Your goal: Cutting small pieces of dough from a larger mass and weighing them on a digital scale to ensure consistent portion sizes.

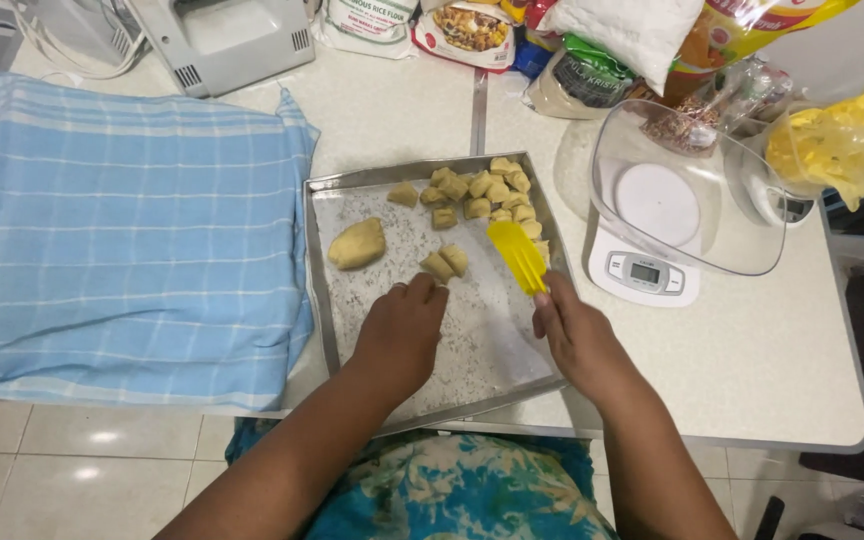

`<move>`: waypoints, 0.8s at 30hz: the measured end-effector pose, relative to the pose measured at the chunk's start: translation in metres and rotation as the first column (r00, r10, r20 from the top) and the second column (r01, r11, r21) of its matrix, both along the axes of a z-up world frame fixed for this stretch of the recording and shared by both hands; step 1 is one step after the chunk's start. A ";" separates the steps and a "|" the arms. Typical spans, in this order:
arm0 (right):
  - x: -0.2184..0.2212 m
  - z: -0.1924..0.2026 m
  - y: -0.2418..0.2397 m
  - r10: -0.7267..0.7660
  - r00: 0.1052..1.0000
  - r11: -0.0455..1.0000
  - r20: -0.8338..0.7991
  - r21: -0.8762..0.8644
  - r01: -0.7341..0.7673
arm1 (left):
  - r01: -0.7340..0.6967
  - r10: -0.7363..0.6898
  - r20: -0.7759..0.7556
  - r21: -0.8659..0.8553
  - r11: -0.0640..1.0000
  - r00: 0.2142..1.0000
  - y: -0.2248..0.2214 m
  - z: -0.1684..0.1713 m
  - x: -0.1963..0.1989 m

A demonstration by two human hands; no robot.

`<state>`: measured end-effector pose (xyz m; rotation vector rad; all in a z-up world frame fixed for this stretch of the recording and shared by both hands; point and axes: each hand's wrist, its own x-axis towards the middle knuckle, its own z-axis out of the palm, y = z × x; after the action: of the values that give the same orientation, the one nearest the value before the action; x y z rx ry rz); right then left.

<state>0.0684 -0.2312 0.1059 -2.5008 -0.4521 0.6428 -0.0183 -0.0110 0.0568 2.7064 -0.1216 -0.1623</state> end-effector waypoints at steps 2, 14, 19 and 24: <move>-0.009 -0.001 -0.007 -0.028 1.000 0.999 -0.004 -0.032 0.028 | -0.040 0.039 -0.031 -0.034 0.999 0.999 -0.001 0.001 -0.002; -0.034 0.009 -0.017 -0.130 0.990 0.990 -0.048 -0.054 0.127 | -0.203 0.207 -0.030 -0.376 0.904 0.978 -0.011 -0.012 -0.007; -0.038 0.012 -0.016 -0.098 0.994 0.979 -0.043 -0.186 0.088 | -0.071 0.083 0.053 -0.212 0.975 0.995 -0.018 -0.009 -0.004; -0.049 0.037 0.003 -0.110 0.992 0.961 -0.070 -0.262 0.088 | -0.061 0.063 0.012 -0.118 0.991 0.998 -0.030 -0.013 0.019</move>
<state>0.0198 -0.2287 0.1430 -2.7076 -0.2213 0.8083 0.0006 -0.0408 0.0436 2.5908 -0.0498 -0.1122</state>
